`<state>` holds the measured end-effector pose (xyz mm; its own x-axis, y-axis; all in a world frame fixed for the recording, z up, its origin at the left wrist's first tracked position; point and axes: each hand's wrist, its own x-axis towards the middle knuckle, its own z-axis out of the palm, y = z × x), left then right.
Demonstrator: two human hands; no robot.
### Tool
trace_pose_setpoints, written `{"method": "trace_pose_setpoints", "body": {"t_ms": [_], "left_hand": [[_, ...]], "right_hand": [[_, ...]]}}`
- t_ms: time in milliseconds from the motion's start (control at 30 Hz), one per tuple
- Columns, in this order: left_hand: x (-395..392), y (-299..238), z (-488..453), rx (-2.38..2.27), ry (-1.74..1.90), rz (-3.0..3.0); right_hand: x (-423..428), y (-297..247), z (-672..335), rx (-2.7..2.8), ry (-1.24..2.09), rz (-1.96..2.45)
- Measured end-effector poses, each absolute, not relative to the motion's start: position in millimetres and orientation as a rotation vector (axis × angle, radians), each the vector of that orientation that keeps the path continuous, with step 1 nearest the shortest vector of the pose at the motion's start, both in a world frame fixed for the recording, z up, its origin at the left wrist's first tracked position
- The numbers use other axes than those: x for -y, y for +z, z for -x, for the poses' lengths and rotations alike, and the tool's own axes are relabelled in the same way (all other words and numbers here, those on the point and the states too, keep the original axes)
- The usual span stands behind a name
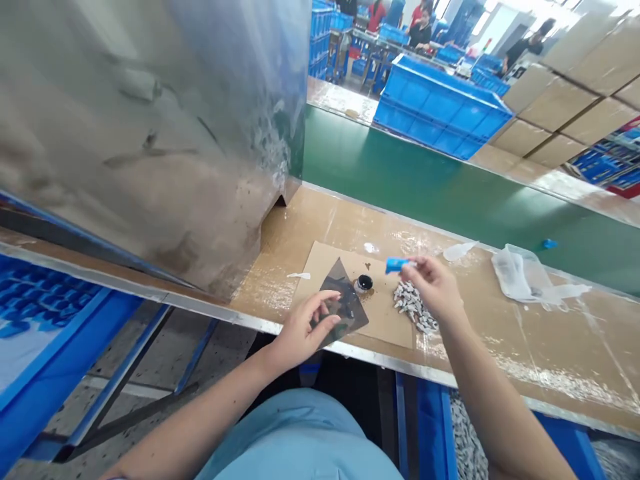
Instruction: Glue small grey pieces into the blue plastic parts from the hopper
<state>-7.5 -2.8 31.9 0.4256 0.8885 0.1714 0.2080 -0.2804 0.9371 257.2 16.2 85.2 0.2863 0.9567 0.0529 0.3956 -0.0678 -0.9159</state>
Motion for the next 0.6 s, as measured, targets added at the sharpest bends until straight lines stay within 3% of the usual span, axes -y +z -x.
{"method": "trace_pose_setpoints", "body": {"t_ms": [333, 600], "left_hand": [[-14, 3, 8, -1.15, 1.008, -1.924], [-14, 4, 9, -1.149, 0.998, -1.944]], "right_hand": [[-173, 93, -321, 0.946, 0.705, 1.701], [-129, 86, -344, 1.084, 0.725, 1.87]]}}
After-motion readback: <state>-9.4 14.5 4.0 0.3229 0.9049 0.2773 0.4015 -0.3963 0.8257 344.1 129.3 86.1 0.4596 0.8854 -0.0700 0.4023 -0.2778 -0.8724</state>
